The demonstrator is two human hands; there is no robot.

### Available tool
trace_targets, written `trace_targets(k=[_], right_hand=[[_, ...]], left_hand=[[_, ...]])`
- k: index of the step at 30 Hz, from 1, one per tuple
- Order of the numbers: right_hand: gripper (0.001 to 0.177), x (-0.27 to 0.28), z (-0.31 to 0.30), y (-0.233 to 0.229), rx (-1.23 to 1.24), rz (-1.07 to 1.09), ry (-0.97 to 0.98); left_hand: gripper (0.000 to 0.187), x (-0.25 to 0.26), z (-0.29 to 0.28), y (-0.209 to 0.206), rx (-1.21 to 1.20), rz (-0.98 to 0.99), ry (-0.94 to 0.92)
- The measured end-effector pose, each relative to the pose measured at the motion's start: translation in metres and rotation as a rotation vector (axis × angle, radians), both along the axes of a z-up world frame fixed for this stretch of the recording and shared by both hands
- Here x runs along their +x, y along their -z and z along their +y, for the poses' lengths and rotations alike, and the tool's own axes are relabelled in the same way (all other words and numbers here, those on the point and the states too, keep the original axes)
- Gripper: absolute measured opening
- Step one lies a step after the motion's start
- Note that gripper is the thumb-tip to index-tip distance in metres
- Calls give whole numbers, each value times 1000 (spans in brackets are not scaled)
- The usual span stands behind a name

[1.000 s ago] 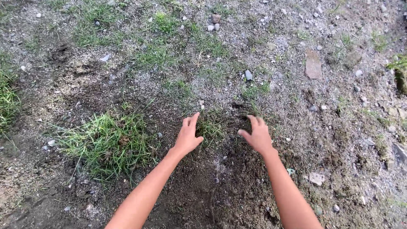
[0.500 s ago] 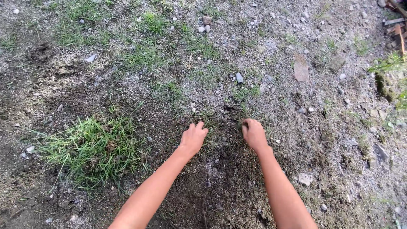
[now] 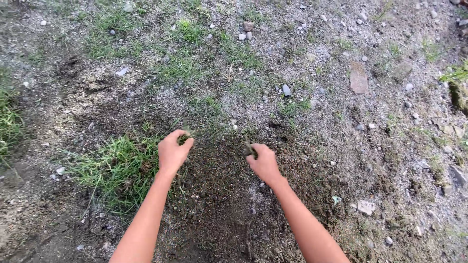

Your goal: Weeding a patch of ground by hand

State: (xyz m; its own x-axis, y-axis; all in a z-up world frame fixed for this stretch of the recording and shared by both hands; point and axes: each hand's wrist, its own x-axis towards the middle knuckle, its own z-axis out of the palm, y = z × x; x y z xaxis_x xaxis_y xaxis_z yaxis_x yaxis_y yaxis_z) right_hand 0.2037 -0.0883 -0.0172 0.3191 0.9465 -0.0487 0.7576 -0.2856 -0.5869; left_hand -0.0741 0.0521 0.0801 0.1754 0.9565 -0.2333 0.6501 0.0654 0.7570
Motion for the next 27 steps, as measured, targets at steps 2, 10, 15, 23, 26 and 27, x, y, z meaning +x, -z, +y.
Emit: trace_targets(k=[2,10,15,23,26,27], right_hand=[[46,-54,16,-78,-53,306,-115],[19,0,79,13,75,-39,31],[16,22,90,31,-131,-302,-52],[17,35,91,46,-90,-394,-242],[16,30,89,11,-80,-435,-334],[15,21,89,-1,-61,-533,-409]], left_hand=[[29,-24,1,-14,9,25,-35],[63,-45,0,-27,72,407,103],[62,-12,-3,-30,401,373,133],[38,68,6,104,463,180,510],[35,99,12,129,415,137,523],[35,104,15,131,383,143,512]])
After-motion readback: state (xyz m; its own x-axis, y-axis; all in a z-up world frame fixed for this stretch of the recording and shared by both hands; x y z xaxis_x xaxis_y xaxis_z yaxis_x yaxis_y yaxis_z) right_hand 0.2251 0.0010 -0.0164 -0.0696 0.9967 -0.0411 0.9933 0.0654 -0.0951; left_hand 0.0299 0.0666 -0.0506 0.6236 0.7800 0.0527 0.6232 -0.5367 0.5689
